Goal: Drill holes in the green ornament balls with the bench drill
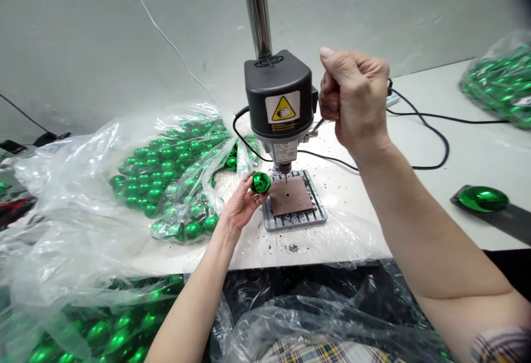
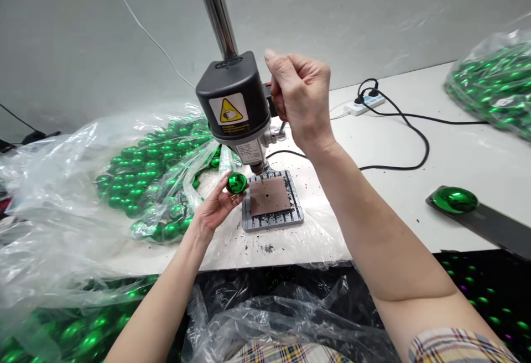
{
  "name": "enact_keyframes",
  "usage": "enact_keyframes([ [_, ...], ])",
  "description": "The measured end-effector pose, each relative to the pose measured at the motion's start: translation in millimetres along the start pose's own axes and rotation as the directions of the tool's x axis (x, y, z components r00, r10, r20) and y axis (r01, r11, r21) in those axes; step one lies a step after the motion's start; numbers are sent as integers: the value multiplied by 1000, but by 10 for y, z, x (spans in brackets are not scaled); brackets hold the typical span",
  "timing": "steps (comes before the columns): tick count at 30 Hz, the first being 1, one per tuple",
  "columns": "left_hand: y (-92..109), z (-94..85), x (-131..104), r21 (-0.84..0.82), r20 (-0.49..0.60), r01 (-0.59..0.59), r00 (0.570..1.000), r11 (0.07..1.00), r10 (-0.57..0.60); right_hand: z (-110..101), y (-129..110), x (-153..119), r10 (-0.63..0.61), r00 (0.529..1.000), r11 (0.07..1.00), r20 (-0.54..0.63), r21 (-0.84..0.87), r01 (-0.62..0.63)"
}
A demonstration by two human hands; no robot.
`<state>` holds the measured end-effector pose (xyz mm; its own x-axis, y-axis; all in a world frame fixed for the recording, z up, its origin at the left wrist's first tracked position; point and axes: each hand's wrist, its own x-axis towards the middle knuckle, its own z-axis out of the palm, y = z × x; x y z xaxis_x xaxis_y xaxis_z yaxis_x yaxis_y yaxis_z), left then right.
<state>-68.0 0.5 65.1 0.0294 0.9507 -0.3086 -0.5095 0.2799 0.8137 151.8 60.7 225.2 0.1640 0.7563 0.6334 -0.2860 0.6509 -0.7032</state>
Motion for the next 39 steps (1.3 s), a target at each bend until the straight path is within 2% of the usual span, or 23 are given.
enact_keyframes([
  [2, -120, 36, 14, -10, 1, -7, 1000, 1000, 7, 0, -15, -18, 2, 1000, 1000, 2, -14, -2],
  [5, -299, 97, 38, 122, -26, -124, 991, 985, 128, 19, -52, -40, 28, 1000, 999, -1, -39, -28],
  [9, -511, 155, 87, 398, 31, -296, 950, 868, 310, 41, -75, -40, 42, 999, 998, -26, -54, -43],
  [12, -595, 175, 155, 481, 52, -328, 936, 813, 347, 42, -71, -38, 51, 998, 997, -31, -52, -53],
  [20, -598, 238, 265, 570, 114, -386, 911, 725, 395, 40, -62, -28, 36, 999, 999, -14, 11, -36],
  [29, -565, 267, 165, 762, 171, -429, 855, 485, 489, 42, -88, -20, 31, 1000, 997, -2, -66, -31],
  [31, -583, 293, 164, 758, 186, -433, 861, 489, 474, 42, -89, -24, 22, 1000, 997, -4, -69, -22],
  [35, -595, 313, 178, 696, 187, -413, 894, 588, 407, 24, -66, -39, 11, 1000, 997, 5, -76, -11],
  [39, -597, 288, 195, 656, 197, -423, 895, 625, 399, -23, -36, -117, -78, 996, 995, 45, -63, 80],
])
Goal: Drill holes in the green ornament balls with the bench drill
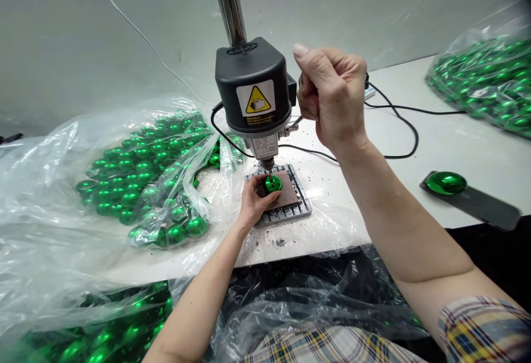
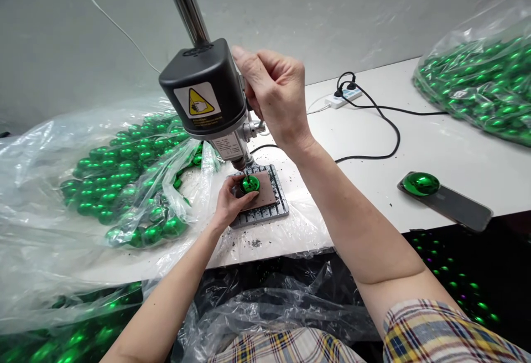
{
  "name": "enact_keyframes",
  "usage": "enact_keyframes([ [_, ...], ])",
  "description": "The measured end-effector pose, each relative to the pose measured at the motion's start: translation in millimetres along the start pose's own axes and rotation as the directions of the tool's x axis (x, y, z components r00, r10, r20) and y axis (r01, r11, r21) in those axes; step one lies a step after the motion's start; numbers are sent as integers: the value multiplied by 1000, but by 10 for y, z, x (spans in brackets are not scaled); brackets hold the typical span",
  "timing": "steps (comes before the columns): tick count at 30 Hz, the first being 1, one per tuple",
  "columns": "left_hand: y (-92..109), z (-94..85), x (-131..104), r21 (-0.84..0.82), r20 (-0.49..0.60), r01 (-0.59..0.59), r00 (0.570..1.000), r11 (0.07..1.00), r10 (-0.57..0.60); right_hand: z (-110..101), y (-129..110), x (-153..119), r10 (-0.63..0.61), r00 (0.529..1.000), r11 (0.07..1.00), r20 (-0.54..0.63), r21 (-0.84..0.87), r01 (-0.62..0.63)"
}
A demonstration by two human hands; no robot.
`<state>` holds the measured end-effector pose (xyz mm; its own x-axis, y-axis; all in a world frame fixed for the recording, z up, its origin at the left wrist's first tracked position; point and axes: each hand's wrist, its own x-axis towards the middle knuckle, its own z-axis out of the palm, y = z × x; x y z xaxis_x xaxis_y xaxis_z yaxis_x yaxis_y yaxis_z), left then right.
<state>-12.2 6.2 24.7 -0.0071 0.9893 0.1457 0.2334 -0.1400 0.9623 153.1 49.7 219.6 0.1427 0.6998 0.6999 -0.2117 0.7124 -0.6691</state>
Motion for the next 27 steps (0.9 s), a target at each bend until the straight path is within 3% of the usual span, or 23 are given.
enact_keyframes([
  [9, -43, -12, 6, 36, -3, -26, 1000, 999, 26, -84, 71, -353, -142, 988, 986, -58, -92, 136],
  [16, -105, -17, 21, 6, -1, -48, 999, 999, 48, -156, 215, -566, -247, 964, 969, -97, -41, 244],
  [22, -153, -19, 27, 53, 7, -81, 997, 995, 81, -189, 241, -656, -344, 938, 938, -41, -56, 342],
  [27, -153, -20, 14, 41, -10, -73, 997, 996, 73, -239, 379, -722, -463, 886, 886, 31, 2, 463],
])
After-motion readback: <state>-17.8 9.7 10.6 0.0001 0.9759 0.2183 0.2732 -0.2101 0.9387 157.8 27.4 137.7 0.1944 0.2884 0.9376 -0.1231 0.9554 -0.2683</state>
